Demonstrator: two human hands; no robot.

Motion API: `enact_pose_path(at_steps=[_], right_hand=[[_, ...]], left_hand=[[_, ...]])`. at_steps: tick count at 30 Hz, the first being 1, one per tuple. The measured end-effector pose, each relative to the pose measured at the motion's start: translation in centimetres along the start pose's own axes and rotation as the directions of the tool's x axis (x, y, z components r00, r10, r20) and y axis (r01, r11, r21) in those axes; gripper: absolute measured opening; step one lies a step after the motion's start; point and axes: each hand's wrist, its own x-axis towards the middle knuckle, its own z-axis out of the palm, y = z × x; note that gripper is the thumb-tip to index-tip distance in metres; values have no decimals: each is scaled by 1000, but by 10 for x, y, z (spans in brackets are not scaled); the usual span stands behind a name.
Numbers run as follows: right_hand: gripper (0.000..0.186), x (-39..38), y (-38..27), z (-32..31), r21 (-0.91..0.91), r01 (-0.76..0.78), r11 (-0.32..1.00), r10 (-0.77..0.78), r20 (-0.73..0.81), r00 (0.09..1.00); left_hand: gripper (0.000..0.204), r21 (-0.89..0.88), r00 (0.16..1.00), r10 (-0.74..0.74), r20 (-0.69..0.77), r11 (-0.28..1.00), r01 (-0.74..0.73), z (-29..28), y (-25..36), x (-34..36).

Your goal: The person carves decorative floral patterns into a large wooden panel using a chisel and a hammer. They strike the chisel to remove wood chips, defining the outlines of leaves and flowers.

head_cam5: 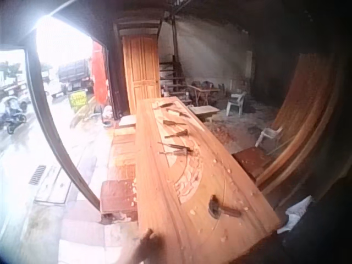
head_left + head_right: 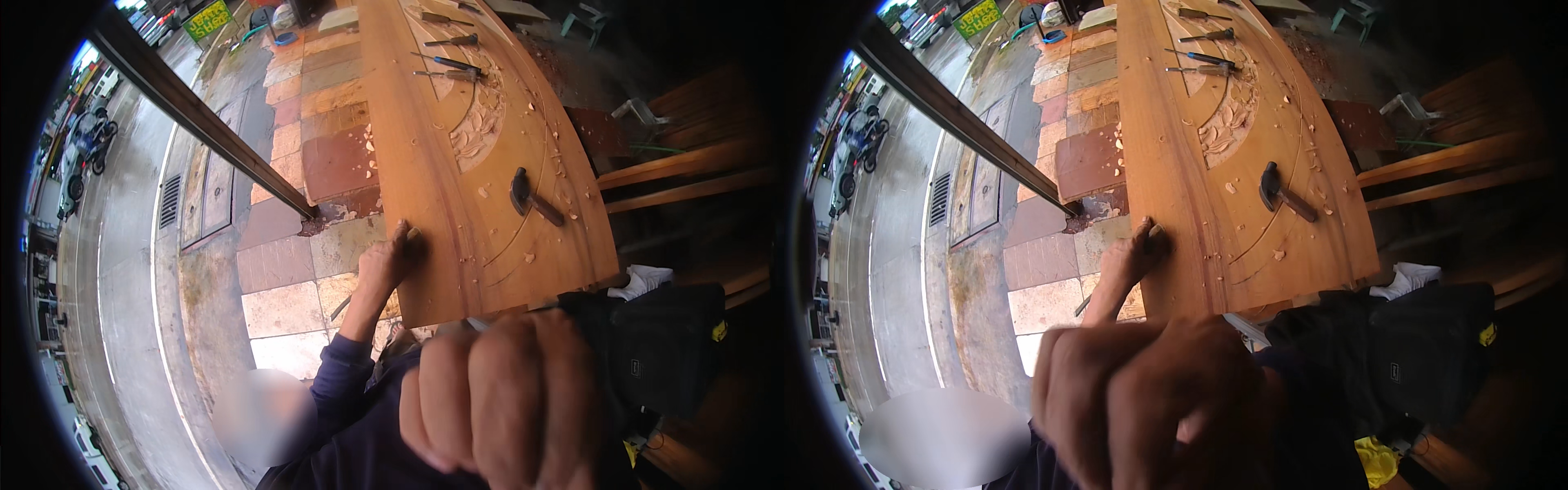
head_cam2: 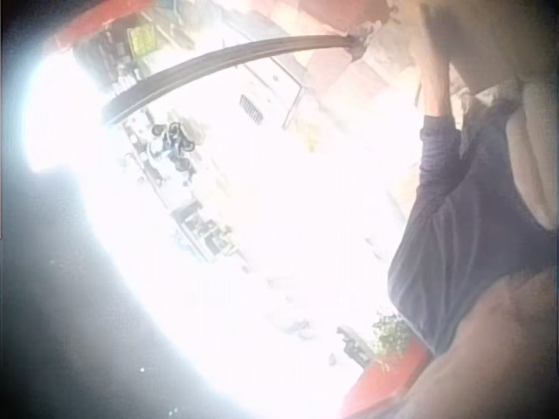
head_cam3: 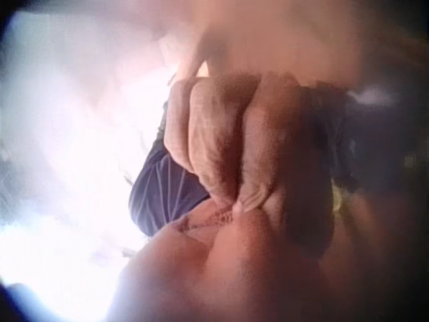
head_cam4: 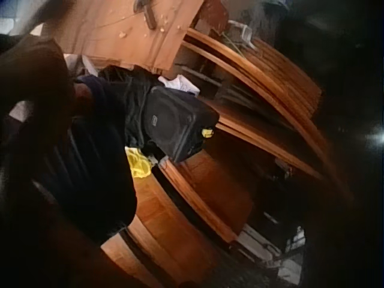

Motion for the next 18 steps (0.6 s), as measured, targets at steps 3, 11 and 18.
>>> enact_pose_path(at_steps=[3,11,18], right_hand=[[16,-2,9,21,-41,-64,997,64,-4,998],[18,5,34,51,-58,-84,995,84,-6,996],[18,-56,-18,-101,-499,-433,750,-45,-693,720]], left_hand=[[66,-50,998,54,31,997,-52,9,22,20],[63,-117,999,47,-7,992,-47,11,9,11],[61,-156,999,18,45,988,-11,10,9,12]])
